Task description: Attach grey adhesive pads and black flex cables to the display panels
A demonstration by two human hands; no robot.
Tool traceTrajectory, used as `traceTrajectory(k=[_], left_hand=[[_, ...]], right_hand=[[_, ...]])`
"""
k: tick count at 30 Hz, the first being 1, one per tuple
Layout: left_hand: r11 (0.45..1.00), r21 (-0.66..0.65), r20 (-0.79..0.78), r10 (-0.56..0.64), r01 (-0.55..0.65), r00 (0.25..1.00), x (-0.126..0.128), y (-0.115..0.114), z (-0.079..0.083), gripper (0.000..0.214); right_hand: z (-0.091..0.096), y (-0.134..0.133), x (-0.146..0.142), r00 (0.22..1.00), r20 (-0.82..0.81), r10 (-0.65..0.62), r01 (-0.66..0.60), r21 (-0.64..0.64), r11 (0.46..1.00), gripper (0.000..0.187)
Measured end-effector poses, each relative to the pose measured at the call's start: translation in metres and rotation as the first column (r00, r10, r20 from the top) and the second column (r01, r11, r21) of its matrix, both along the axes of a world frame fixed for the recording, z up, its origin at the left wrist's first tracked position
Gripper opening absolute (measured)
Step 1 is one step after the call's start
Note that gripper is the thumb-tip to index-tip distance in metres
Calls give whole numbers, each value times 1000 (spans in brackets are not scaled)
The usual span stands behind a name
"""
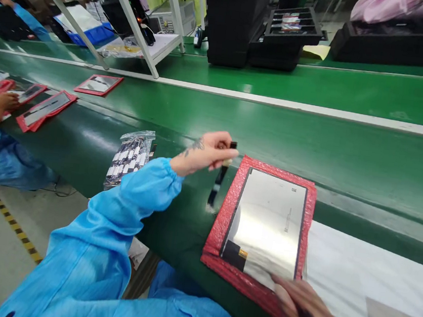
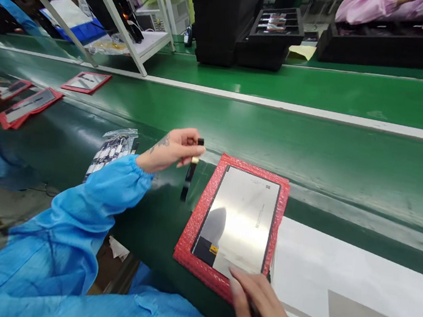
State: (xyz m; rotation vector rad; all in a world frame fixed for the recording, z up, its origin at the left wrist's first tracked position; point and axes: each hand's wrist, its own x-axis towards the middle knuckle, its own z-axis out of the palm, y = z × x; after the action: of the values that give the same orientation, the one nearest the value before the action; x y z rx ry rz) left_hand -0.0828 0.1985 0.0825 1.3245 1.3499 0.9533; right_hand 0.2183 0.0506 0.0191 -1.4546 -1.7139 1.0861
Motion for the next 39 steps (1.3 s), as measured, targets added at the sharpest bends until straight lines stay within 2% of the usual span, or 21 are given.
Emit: traceTrajectory(k=[1,2,3,5,8,11,16,20,22,24,25,27,29,31,33,39], left_hand=[[998,-26,83,-54,56,995,18,-12,5,20],[993,-51,154,-95,104,984,35,-23,9,21],[987,-74,200,-126,143,972,50,-32,11,22],[974,-109,252,-167,199,953,73,-43,13,25],[953,-159,294,-203,257,934,96,-49,11,28],[935,-210,324,-208,285,923,108,-52,5,28],[929,-238,337,-194,283,921,115,-54,-8,26],[936,-244,360,-154,253,920,107,-55,-20,16],[968,-185,273,-115,169,955,97,-65,-30,15],[997,-12,37,-76,76,996,85,-85,-44,18],[992,107,-118,-48,61,992,79,-99,-52,19],[944,304,-379,-4,128,926,73,-131,-72,23],[893,402,-527,48,199,848,73,-159,-90,28],[863,458,-591,120,210,798,78,-179,-103,31],[848,486,-620,164,211,768,84,-186,-108,30],[827,498,-642,152,259,751,87,-177,-103,27]], right_hand=[[8,5,-10,998,-50,49,-55,-117,992,17],[15,9,-19,995,-91,40,-58,-196,979,23],[20,12,-26,987,-147,69,-110,-291,950,31],[28,16,-35,952,-296,81,-214,-450,867,43],[36,15,-36,887,-462,-14,-301,-599,742,40],[40,12,-32,884,-463,-69,-291,-659,694,34],[37,15,-29,880,-470,65,-392,-645,656,30],[35,24,-27,900,-423,109,-391,-672,629,28],[30,32,-23,913,-388,128,-372,-659,653,30],[23,41,-18,940,-307,149,-315,-609,729,31],[19,46,-16,960,-231,158,-265,-564,783,32],[11,52,-14,981,-54,184,-189,-424,886,28],[3,55,-15,977,59,207,-186,-250,950,24],[-4,56,-19,970,98,223,-211,-119,970,20],[-9,55,-24,966,131,223,-216,-66,974,19],[-10,59,-32,923,197,330,-323,-69,944,17]])
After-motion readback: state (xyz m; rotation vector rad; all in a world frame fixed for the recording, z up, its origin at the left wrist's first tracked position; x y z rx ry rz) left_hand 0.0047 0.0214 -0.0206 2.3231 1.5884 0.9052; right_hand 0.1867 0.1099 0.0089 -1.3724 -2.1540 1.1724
